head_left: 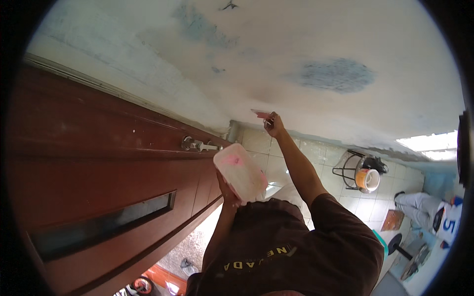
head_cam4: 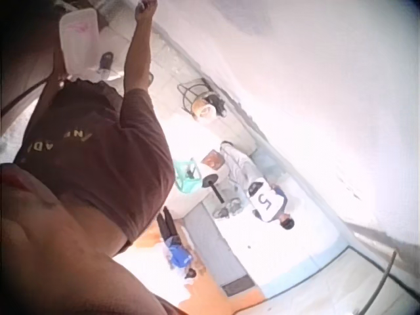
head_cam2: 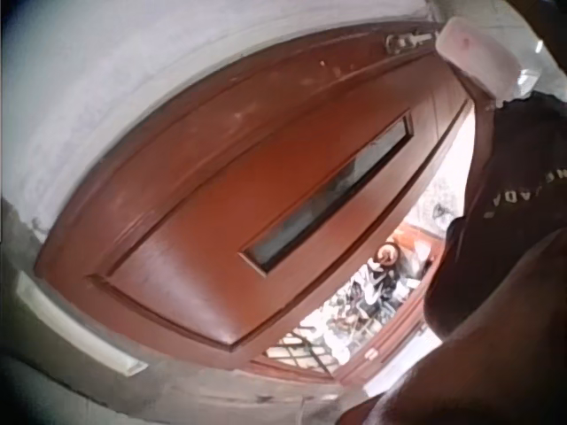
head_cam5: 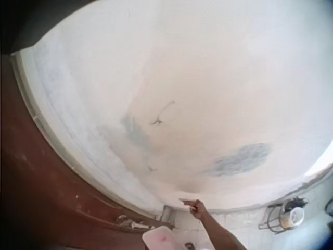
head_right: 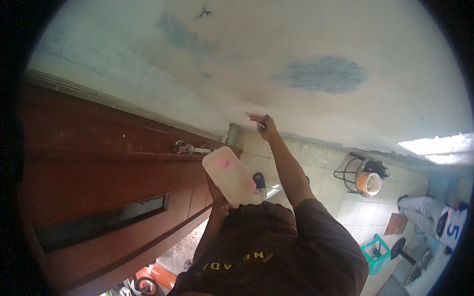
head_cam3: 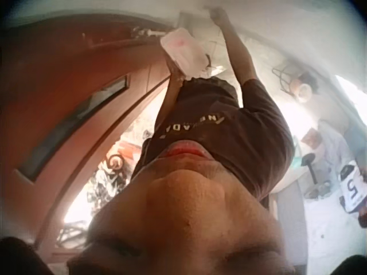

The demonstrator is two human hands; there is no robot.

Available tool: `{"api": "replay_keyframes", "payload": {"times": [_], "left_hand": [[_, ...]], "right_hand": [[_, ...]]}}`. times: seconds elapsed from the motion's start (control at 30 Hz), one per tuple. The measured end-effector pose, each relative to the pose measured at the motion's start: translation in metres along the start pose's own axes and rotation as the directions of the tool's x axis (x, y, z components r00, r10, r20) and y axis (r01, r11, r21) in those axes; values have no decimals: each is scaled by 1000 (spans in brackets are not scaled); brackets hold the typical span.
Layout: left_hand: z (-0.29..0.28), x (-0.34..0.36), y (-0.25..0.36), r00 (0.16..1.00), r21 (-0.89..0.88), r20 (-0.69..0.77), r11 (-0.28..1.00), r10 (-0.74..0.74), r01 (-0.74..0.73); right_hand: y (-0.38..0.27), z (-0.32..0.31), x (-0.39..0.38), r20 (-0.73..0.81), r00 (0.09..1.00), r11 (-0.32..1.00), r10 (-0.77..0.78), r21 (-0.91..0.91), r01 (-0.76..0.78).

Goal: The person applies a white compound to a wall using a red scraper, dipping the scraper into a plastic container for more material as needed.

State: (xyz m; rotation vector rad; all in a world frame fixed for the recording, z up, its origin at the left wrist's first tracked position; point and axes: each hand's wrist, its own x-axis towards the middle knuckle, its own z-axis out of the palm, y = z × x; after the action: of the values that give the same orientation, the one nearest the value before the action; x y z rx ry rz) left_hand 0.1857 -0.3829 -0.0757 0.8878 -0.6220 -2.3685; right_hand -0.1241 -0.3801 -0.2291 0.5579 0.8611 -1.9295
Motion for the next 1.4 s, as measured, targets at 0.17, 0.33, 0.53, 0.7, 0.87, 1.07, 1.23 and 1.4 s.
{"api": "replay_keyframes", "payload": {"times": [0.17,0.33,0.53,0.7,0.87,1.07,1.23,1.4], "left_hand": [[12,-39,-13,998,-142,-60,990,-24,15],[34,-46,-35,996,-100,-80,994,25,-33],[80,-16,-84,990,-279,135,956,-51,87],[87,-14,-99,960,-334,240,915,-147,224],[68,-39,-65,998,-186,65,982,-6,18],[8,-73,-26,990,-135,-135,989,46,-64],[-22,-80,4,989,-170,-141,984,33,-57],[-28,-59,5,999,-203,-28,979,-33,26]], "right_hand": [[-35,-23,36,110,992,990,-55,133,40],[-141,14,-81,339,930,899,-140,437,-23],[-294,36,-315,709,532,821,-464,569,-42],[-278,11,-357,409,659,760,-631,497,419],[-139,-21,-185,305,926,970,-223,167,178],[5,-25,-6,36,999,1000,-7,16,7],[18,-26,68,-13,999,993,42,115,-40],[-41,-24,43,298,948,936,-114,352,2]]}}
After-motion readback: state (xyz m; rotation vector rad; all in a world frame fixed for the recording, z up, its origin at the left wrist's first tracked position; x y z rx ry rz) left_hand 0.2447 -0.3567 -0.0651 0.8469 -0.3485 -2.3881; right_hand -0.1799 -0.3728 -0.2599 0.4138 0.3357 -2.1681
